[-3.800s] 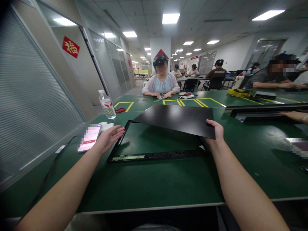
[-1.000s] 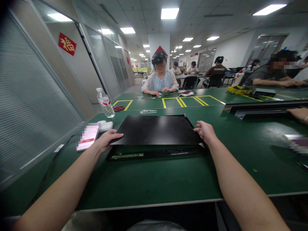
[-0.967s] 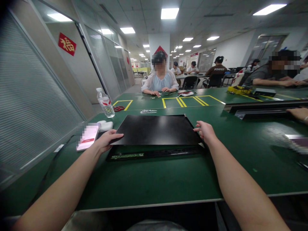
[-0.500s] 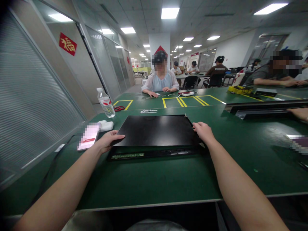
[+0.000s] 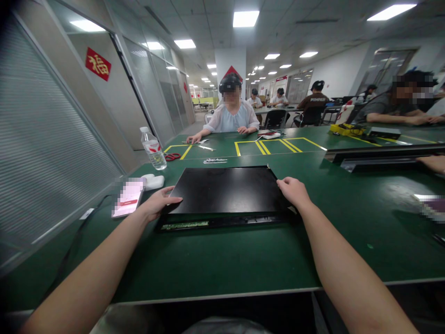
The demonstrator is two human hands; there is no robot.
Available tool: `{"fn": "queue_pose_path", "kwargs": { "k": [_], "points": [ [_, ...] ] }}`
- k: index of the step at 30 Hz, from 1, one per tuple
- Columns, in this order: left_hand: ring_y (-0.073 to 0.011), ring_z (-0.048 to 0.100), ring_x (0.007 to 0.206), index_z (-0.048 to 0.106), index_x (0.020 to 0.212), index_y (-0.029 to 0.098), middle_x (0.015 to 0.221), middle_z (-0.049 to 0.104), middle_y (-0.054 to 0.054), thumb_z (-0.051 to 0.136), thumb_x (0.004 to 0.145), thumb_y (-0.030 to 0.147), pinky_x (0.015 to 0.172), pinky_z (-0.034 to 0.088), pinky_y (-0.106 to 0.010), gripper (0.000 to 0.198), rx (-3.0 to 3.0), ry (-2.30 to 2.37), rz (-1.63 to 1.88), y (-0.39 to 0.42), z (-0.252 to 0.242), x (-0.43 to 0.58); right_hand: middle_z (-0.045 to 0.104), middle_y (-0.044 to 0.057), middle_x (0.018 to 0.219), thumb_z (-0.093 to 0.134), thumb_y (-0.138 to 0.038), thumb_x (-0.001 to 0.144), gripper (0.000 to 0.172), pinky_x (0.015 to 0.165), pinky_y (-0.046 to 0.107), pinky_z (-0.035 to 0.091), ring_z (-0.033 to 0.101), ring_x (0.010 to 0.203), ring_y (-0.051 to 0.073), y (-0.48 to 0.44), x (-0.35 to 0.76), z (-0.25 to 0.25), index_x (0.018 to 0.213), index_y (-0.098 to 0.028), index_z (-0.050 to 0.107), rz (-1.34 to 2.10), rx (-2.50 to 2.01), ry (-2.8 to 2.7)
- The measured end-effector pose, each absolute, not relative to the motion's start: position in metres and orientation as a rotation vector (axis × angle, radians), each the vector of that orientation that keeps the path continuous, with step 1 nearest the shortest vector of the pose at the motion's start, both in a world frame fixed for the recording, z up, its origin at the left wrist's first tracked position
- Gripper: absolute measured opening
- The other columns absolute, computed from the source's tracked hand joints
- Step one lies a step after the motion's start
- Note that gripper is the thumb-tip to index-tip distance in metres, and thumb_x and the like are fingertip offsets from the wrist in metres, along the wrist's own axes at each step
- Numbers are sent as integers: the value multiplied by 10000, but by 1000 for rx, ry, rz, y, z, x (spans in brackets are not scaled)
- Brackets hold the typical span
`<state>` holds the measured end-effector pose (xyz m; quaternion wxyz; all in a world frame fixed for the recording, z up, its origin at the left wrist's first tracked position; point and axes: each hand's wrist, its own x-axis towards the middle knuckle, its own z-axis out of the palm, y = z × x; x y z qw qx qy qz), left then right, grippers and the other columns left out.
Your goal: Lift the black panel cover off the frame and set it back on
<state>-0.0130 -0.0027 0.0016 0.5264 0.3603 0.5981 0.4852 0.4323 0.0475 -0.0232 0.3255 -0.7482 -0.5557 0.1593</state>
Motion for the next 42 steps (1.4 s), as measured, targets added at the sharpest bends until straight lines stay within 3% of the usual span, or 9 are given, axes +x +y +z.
{"fn": "queue_pose_path", "kwargs": {
  "k": [10, 24, 31, 35, 42],
  "points": [
    [-261, 778, 768, 617, 1173, 171, 870, 795, -81, 943, 448, -1, 743, 628, -353, 814, 879, 1398, 1145, -2, 0, -14, 744, 88, 823, 634, -333, 856, 190, 683, 302, 454, 661, 790, 234, 45, 430, -19, 739, -215, 726, 284, -2034, -1558],
    [-245, 770, 735, 568, 1216, 186, 881, 792, -71, 905, 489, -29, 714, 620, -341, 830, 871, 1420, 1127, -4, 3, -11, 742, 74, 803, 669, -288, 809, 129, 668, 295, 453, 646, 749, 215, 45, 432, -21, 725, -217, 735, 349, -2036, -1556],
    [-262, 768, 770, 668, 1097, 217, 873, 782, -66, 890, 676, 172, 648, 610, -330, 478, 810, 1474, 1180, -2, 5, -11, 726, 65, 788, 682, -258, 767, 60, 600, 272, 441, 614, 710, 200, 48, 436, -23, 770, -221, 729, 400, -2009, -1436],
    [-236, 767, 782, 716, 1100, 188, 888, 794, -82, 845, 731, 153, 693, 609, -304, 392, 846, 1459, 1259, 4, 0, -16, 735, 62, 797, 675, -233, 759, 79, 554, 265, 430, 591, 656, 186, 48, 437, -25, 814, -219, 730, 495, -1988, -1363],
    [-236, 755, 1004, 744, 1183, 156, 1184, 778, -131, 832, 748, 166, 894, 589, -328, 444, 1009, 1524, 1283, 13, -12, -27, 730, 63, 810, 646, -251, 777, 126, 623, 280, 449, 606, 691, 189, 49, 438, -24, 845, -201, 741, 451, -2034, -1400]
  ]
}}
